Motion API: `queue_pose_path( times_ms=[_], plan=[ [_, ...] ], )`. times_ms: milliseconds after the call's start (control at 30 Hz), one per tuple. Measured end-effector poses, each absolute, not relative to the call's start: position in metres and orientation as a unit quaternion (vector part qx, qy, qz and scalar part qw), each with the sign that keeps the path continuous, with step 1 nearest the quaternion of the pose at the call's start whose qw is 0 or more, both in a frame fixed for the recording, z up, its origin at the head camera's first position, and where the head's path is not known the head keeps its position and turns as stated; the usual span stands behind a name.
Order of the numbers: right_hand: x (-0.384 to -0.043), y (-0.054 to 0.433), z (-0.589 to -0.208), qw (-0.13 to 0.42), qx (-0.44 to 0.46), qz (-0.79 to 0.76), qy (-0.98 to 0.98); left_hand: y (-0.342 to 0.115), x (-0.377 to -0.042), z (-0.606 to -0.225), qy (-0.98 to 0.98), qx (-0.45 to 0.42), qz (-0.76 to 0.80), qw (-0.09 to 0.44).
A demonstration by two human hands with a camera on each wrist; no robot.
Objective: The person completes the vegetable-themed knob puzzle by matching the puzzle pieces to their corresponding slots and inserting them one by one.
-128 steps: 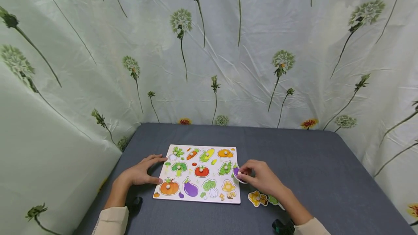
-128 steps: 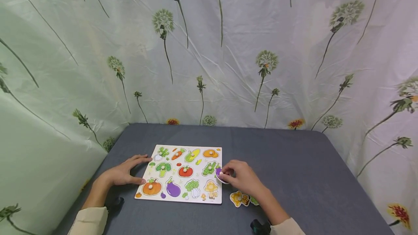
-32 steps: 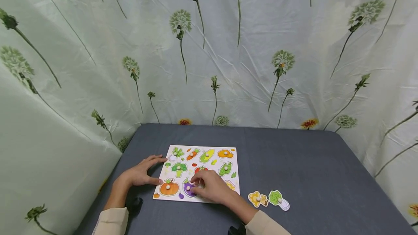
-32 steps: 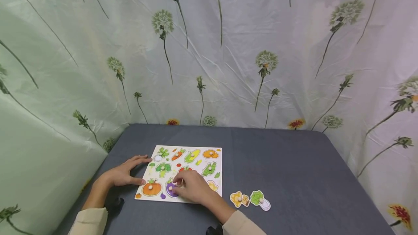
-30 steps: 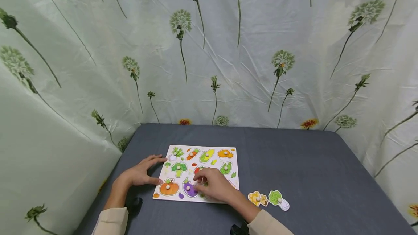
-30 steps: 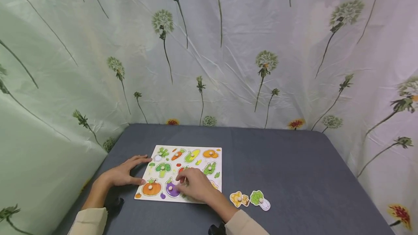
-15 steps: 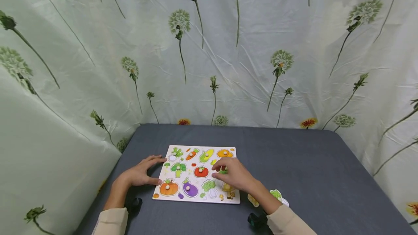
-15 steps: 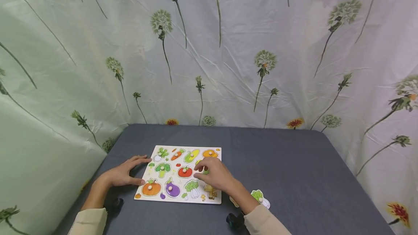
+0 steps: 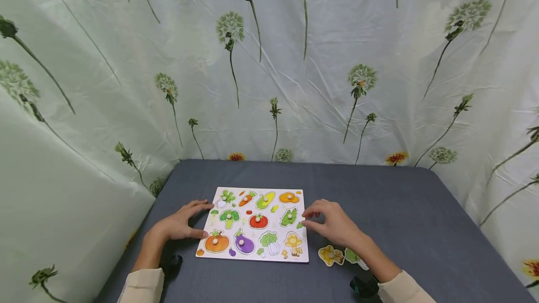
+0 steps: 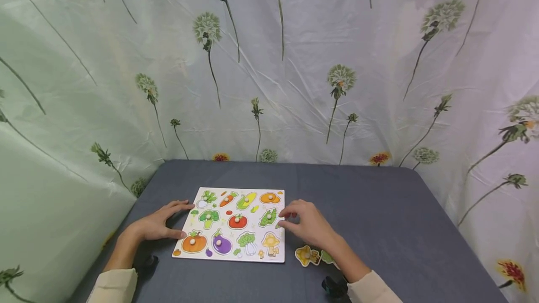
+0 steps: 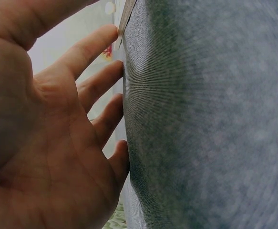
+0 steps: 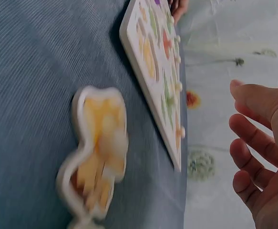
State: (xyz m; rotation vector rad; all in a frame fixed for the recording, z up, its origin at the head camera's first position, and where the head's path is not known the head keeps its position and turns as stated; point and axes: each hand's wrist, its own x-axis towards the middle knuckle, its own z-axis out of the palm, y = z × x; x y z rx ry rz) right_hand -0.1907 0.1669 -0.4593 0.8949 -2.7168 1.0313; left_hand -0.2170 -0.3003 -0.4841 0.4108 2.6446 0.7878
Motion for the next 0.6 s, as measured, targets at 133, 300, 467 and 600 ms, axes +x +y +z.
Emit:
queue_pose_path(
  times_ms=[133, 300, 467, 600],
  plan=[
    [-0.187, 0.187, -0.461, 0.061, 0.279, 0.332, -0.899, -0.3, -0.217, -0.484, 0.933, 0.144, 0.28, 0.174],
    [-0.18, 0.206, -0.464, 0.073, 0.267, 0.329, -0.903, -0.304, -0.219, -0.487, 0.934, 0.145, 0.277, 0.173],
    [-0.171, 0.22, -0.467, 0.083, 0.265, 0.327, -0.903, -0.304, -0.219, -0.489, 0.934, 0.144, 0.278, 0.171],
    [-0.163, 0.232, -0.469, 0.084, 0.248, 0.323, -0.909, -0.303, -0.219, -0.489, 0.934, 0.143, 0.279, 0.173]
  ],
)
